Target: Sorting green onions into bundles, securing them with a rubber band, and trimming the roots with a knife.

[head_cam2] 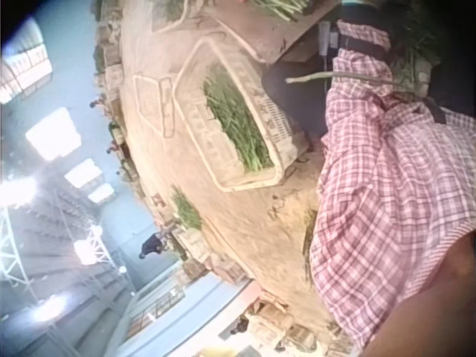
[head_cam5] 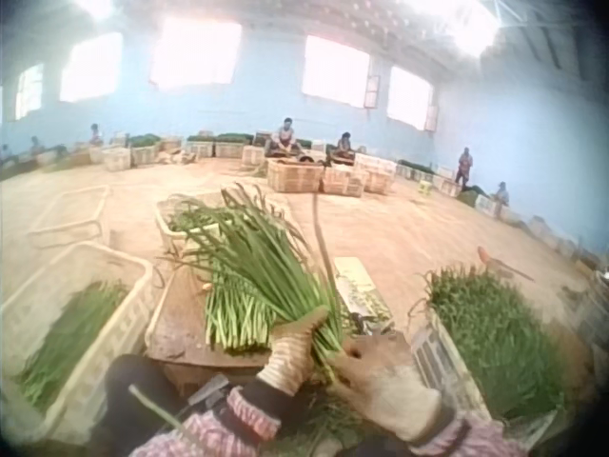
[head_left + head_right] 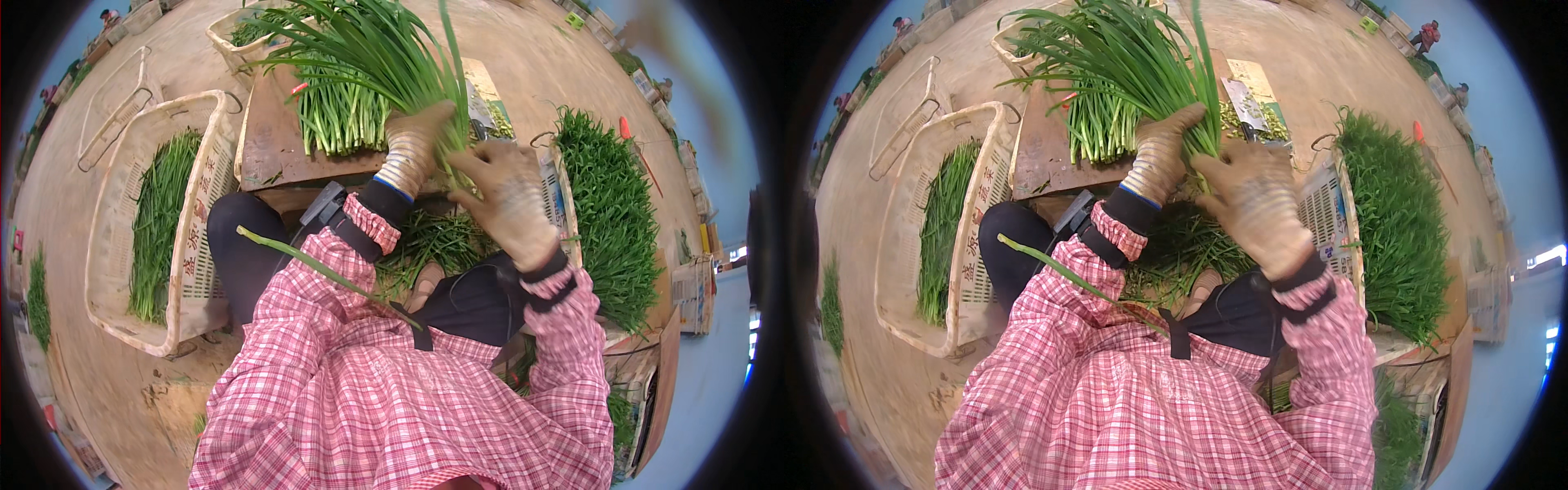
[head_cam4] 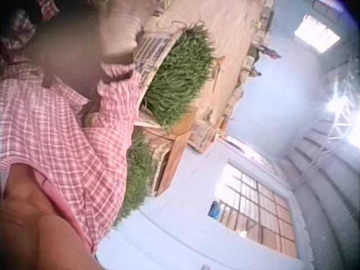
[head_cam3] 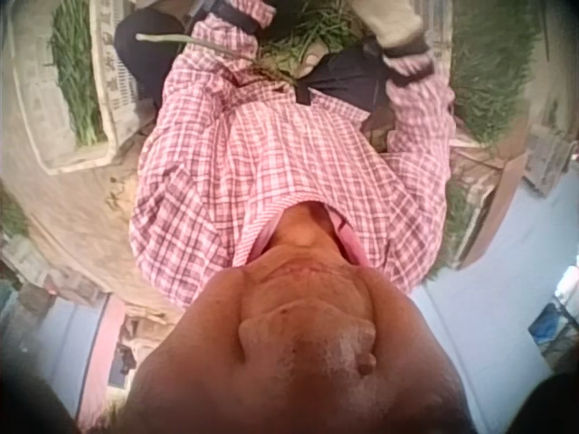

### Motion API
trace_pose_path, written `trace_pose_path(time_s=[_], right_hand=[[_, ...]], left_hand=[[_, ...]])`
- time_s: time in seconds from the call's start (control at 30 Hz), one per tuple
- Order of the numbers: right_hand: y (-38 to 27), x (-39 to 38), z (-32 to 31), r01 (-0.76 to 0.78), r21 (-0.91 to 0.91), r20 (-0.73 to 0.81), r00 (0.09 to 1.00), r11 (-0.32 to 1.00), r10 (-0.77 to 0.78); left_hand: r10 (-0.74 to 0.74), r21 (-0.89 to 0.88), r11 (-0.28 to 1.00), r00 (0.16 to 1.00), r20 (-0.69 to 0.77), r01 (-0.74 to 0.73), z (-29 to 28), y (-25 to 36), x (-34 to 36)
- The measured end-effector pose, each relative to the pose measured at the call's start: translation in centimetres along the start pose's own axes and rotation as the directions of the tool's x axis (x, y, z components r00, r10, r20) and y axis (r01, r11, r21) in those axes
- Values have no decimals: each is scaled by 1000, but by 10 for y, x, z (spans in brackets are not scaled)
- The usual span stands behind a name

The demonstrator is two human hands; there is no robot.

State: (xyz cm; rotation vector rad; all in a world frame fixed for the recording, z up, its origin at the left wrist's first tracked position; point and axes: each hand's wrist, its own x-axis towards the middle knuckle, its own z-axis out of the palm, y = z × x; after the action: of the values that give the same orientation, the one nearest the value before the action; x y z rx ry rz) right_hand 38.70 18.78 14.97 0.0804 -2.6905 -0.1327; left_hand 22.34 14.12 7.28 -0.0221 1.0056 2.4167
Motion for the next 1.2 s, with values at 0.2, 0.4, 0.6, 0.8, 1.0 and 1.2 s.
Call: trace_pose_path(time_s=[0.2,0.4,0.6,0.8,1.0,1.2], right_hand=[[-21,-3,-18,78,62,788,608,995,-97],[32,-7,-5,-326,557,27,926,764,376],[24,12,40,-566,768,345,760,299,550],[30,90,49,-378,913,221,774,153,593],[27,175,128,-417,902,325,828,114,458],[12,170,180,-736,628,725,436,-252,532]], left_hand=[[104,108,988,994,40,-108,-11,19,11],[-47,-38,997,935,352,64,4,24,-25],[-69,3,996,808,585,84,21,18,-32],[-190,386,899,612,768,-206,32,117,50],[-432,693,-499,842,322,-521,-28,176,93],[-157,894,-390,972,174,-223,-96,109,73]])
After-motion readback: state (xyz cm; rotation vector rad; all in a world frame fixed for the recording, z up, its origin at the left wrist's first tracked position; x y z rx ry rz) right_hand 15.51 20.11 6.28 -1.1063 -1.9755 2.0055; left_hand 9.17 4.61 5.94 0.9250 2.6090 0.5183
